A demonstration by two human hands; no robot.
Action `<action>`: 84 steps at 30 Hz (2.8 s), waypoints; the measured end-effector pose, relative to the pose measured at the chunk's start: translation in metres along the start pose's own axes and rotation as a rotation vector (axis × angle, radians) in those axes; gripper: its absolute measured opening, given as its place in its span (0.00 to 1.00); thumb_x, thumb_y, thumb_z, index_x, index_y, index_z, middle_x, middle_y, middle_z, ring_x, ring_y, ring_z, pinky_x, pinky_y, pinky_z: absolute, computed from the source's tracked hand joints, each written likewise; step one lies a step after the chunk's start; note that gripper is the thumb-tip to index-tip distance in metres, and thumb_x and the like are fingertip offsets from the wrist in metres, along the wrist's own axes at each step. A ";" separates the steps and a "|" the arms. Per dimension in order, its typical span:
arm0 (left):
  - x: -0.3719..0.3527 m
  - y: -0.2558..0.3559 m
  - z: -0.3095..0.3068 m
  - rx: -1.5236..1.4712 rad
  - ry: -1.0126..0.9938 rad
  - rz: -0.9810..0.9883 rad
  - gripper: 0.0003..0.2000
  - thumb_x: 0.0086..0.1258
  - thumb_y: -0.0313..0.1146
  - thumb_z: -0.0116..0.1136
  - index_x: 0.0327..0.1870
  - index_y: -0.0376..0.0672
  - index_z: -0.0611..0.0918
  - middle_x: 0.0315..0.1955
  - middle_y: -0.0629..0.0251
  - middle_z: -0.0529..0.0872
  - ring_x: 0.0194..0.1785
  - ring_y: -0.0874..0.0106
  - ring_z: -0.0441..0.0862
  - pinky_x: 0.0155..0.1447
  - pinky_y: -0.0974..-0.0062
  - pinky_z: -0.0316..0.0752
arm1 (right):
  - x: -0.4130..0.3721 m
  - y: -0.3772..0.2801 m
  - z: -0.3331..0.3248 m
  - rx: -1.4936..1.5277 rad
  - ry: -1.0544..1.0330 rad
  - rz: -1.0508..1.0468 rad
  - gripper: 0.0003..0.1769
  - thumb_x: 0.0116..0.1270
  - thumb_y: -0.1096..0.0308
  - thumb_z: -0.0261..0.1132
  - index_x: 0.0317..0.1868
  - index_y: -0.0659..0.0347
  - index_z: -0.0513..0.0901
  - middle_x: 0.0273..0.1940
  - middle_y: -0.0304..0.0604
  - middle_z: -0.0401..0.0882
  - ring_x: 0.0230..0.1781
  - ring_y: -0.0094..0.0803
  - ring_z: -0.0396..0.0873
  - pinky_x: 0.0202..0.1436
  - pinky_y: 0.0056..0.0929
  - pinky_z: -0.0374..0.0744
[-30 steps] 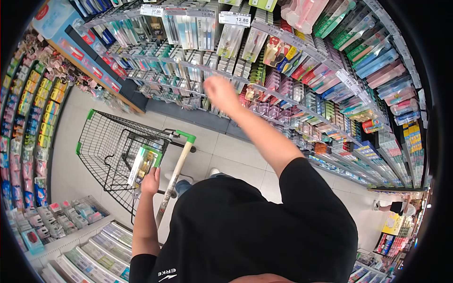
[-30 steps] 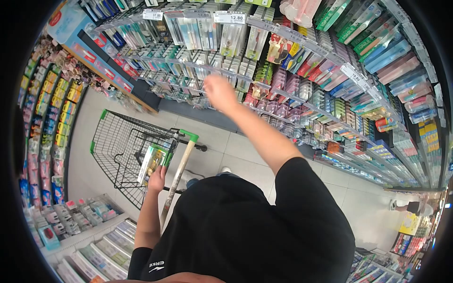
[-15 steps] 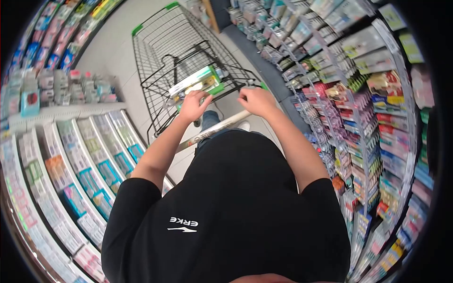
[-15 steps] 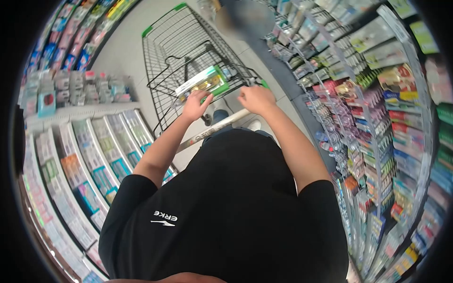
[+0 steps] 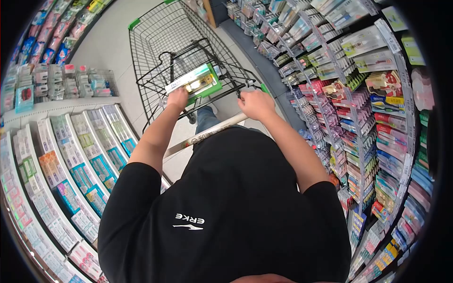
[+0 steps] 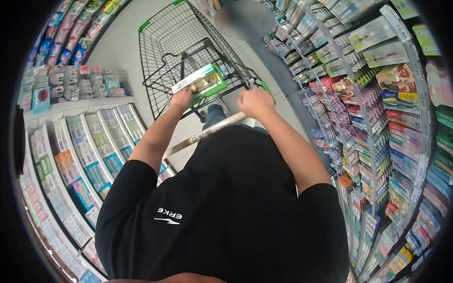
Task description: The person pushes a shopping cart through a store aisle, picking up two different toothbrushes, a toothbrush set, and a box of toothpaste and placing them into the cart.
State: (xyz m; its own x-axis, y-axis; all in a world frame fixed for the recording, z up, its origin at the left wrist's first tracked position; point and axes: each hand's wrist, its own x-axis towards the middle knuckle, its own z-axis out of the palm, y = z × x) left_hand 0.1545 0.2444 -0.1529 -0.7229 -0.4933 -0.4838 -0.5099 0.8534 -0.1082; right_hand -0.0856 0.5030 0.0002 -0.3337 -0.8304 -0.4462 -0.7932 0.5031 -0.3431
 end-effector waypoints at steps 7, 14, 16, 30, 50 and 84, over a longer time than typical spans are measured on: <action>0.018 -0.010 0.020 -0.076 0.070 0.002 0.12 0.79 0.30 0.50 0.53 0.39 0.85 0.53 0.53 0.89 0.54 0.57 0.91 0.54 0.59 0.88 | 0.001 0.005 0.006 0.091 -0.010 0.017 0.21 0.69 0.50 0.58 0.38 0.54 0.91 0.38 0.53 0.91 0.40 0.55 0.89 0.43 0.55 0.86; 0.007 -0.006 -0.006 -0.069 0.061 -0.083 0.10 0.76 0.29 0.53 0.49 0.40 0.86 0.45 0.49 0.92 0.46 0.49 0.92 0.51 0.52 0.87 | -0.003 0.005 0.007 0.097 0.081 -0.018 0.19 0.69 0.54 0.60 0.35 0.58 0.93 0.38 0.50 0.92 0.42 0.50 0.91 0.45 0.50 0.87; -0.004 -0.001 -0.029 -0.061 0.035 -0.106 0.11 0.75 0.31 0.54 0.50 0.39 0.86 0.41 0.48 0.92 0.43 0.48 0.92 0.50 0.50 0.87 | -0.001 0.005 0.009 0.098 0.100 -0.019 0.20 0.69 0.54 0.60 0.34 0.58 0.93 0.37 0.50 0.92 0.42 0.50 0.91 0.45 0.50 0.87; -0.084 0.116 -0.172 -1.428 0.462 0.123 0.14 0.81 0.33 0.64 0.55 0.28 0.85 0.42 0.60 0.92 0.42 0.77 0.87 0.49 0.75 0.82 | -0.045 -0.001 -0.016 0.442 0.728 -0.350 0.35 0.72 0.51 0.71 0.74 0.55 0.74 0.73 0.48 0.73 0.70 0.51 0.75 0.71 0.49 0.76; -0.043 0.090 -0.065 -0.554 0.285 0.163 0.25 0.81 0.47 0.59 0.62 0.30 0.81 0.48 0.38 0.89 0.53 0.41 0.85 0.58 0.48 0.78 | -0.219 0.032 -0.032 2.056 0.680 -0.222 0.37 0.77 0.78 0.61 0.82 0.57 0.57 0.73 0.58 0.75 0.70 0.40 0.79 0.75 0.45 0.74; 0.060 0.021 -0.133 -0.254 0.301 -0.065 0.27 0.84 0.59 0.43 0.44 0.42 0.84 0.35 0.46 0.90 0.43 0.43 0.88 0.47 0.44 0.81 | -0.197 0.035 -0.051 1.572 1.075 0.162 0.14 0.82 0.75 0.57 0.63 0.60 0.69 0.55 0.44 0.86 0.57 0.29 0.84 0.63 0.32 0.80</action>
State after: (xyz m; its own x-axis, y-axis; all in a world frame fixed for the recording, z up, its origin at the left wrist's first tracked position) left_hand 0.0390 0.2103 -0.0689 -0.7701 -0.6047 -0.2032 -0.6312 0.7684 0.1058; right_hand -0.0742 0.6717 0.1181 -0.9651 -0.2264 -0.1315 0.1783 -0.2006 -0.9633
